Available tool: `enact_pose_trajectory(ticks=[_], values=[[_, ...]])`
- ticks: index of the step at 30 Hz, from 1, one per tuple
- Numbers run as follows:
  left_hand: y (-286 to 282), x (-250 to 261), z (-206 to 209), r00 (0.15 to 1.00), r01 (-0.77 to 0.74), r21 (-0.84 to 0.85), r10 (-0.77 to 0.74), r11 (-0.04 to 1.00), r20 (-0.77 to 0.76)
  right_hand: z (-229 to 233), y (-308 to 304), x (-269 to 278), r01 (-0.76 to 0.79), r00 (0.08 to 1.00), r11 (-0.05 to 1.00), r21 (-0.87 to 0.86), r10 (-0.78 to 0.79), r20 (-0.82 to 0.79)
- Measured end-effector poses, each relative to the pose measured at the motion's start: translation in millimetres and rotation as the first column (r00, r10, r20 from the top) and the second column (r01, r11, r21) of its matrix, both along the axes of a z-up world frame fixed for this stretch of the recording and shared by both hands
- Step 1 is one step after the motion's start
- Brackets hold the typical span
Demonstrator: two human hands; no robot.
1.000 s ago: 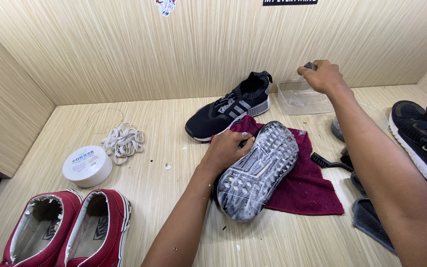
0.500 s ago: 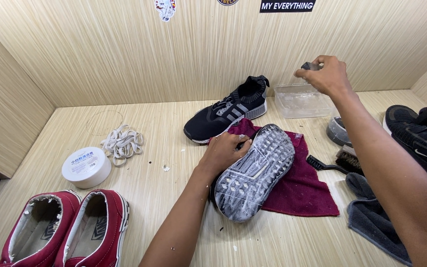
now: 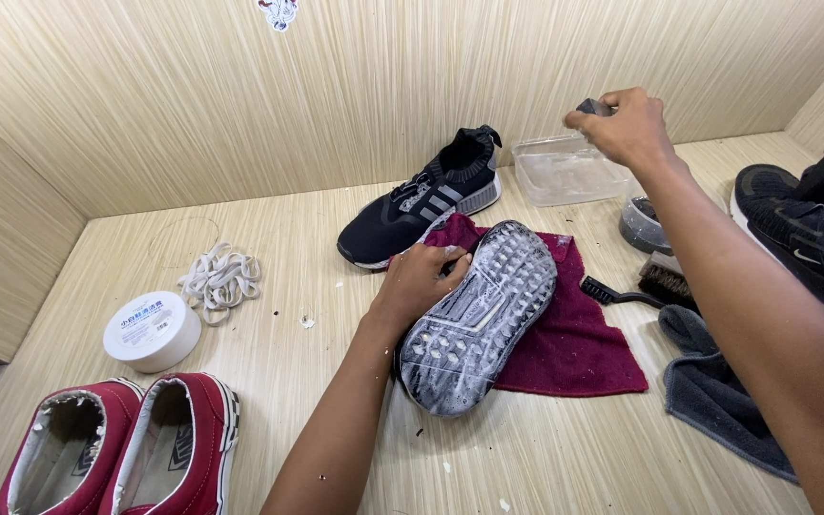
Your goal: The person scrubs the sole of a black sneaker with a brush and cleaning solution, then wipes the sole with a cloth. They continue to scrub the side and midsole of the sneaker with the brush.
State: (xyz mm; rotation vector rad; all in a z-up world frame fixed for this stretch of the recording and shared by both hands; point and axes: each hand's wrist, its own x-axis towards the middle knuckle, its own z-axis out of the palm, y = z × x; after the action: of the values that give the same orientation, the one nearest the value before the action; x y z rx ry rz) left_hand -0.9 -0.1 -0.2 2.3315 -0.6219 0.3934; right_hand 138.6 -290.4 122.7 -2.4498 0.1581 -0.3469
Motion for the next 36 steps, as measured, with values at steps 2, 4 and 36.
enact_pose_trajectory(ticks=[2, 4, 36], values=[[0.4, 3.0, 0.4, 1.000, 0.003, -0.007, -0.003, 1.000, 0.003, -15.0, -17.4, 18.7, -0.014, 0.990, 0.970, -0.244, 0.049, 0.136], [-0.1, 3.2, -1.1, 1.000, 0.013, -0.007, -0.013, 1.000, 0.004, -16.0, -20.5, 15.9, 0.008, 0.960, 0.885, -0.466, 0.123, 0.251], [0.7, 0.3, 1.1, 0.999, -0.009, 0.099, 0.013, 0.995, -0.034, -50.4, 132.7, -260.5, -0.646, 0.602, 0.546, -0.533, 0.794, 0.084]])
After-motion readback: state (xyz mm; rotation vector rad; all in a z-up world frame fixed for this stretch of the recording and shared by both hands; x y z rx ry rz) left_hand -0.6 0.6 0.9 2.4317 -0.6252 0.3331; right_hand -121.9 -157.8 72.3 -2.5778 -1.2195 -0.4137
